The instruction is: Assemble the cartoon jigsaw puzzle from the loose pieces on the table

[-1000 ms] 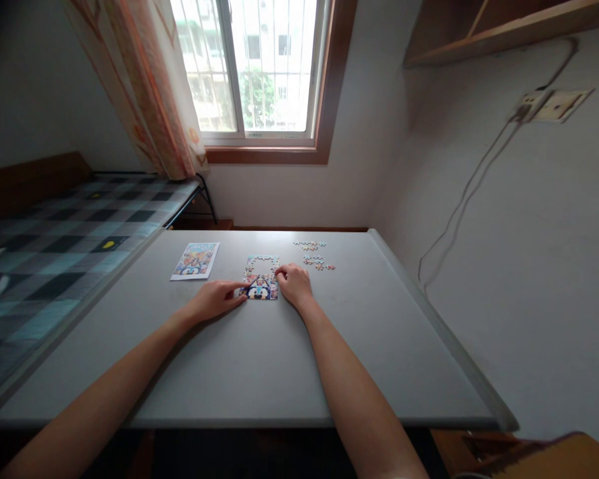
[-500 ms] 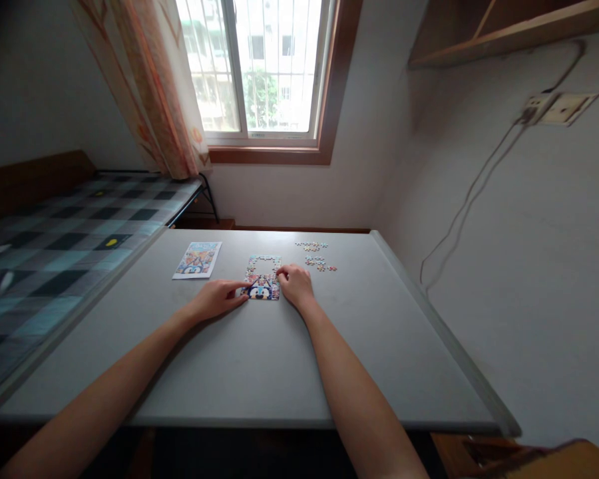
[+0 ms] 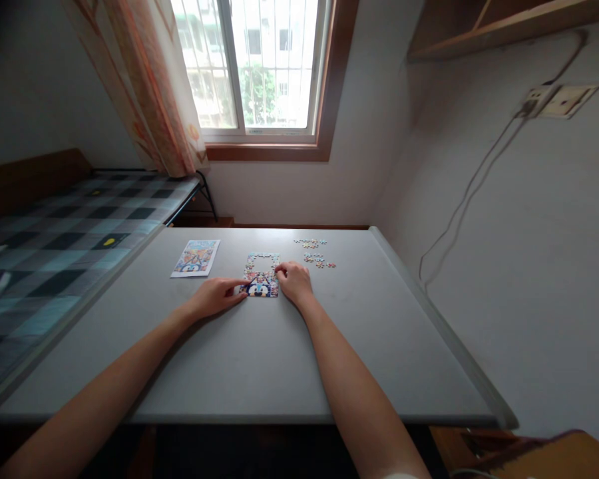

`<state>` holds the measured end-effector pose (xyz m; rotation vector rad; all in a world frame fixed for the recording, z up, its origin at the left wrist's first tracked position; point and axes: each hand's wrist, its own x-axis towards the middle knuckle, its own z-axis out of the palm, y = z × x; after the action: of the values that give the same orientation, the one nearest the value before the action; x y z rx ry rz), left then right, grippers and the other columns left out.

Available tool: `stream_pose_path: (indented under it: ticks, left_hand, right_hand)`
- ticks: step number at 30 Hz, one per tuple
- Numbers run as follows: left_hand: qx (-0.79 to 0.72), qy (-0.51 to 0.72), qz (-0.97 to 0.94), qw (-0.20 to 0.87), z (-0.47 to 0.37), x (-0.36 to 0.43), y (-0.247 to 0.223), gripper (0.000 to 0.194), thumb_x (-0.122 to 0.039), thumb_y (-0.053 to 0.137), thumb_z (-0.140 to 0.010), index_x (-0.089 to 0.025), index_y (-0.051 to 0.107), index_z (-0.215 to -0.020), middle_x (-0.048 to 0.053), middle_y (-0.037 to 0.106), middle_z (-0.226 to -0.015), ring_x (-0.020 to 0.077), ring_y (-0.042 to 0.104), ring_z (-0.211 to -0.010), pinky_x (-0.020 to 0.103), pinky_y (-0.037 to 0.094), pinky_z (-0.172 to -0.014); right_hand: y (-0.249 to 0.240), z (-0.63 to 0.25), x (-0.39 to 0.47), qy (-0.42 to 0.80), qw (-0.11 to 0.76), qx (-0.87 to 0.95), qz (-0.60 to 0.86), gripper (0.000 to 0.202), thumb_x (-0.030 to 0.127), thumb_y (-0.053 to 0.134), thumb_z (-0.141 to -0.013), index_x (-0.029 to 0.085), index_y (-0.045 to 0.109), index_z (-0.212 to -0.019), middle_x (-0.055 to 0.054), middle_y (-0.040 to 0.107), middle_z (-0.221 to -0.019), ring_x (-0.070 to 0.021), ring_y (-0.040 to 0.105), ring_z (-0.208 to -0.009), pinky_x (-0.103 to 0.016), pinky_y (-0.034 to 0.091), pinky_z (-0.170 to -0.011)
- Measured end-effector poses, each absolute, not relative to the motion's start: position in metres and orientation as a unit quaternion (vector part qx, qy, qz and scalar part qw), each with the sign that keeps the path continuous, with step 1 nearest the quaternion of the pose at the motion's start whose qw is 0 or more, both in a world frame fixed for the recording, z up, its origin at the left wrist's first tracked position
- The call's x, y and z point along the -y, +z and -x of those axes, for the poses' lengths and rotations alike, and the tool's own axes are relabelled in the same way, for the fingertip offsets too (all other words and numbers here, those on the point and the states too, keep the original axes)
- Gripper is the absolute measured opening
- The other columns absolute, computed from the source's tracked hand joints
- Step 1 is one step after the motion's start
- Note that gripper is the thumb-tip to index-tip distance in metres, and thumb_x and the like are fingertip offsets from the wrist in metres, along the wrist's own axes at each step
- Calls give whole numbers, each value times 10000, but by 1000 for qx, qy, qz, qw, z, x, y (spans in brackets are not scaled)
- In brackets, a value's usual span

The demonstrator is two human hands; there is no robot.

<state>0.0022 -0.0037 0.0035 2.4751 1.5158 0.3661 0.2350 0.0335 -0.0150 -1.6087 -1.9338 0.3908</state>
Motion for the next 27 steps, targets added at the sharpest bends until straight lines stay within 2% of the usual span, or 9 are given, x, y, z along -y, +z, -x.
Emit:
stream_pose_path:
  ticks: [27]
  left_hand:
    - [-512,125,-842,114,-2,4,4,406,-478,507,-868,-300,628,-1212,-14,605,-677,114,510,-585,214,302,-561]
  right_hand:
    - [-16,-235,-34,145,294,727,604,234,216,488,-819,246,717,-856,-25,675,-904,-163,577,-831,-295,379,-846]
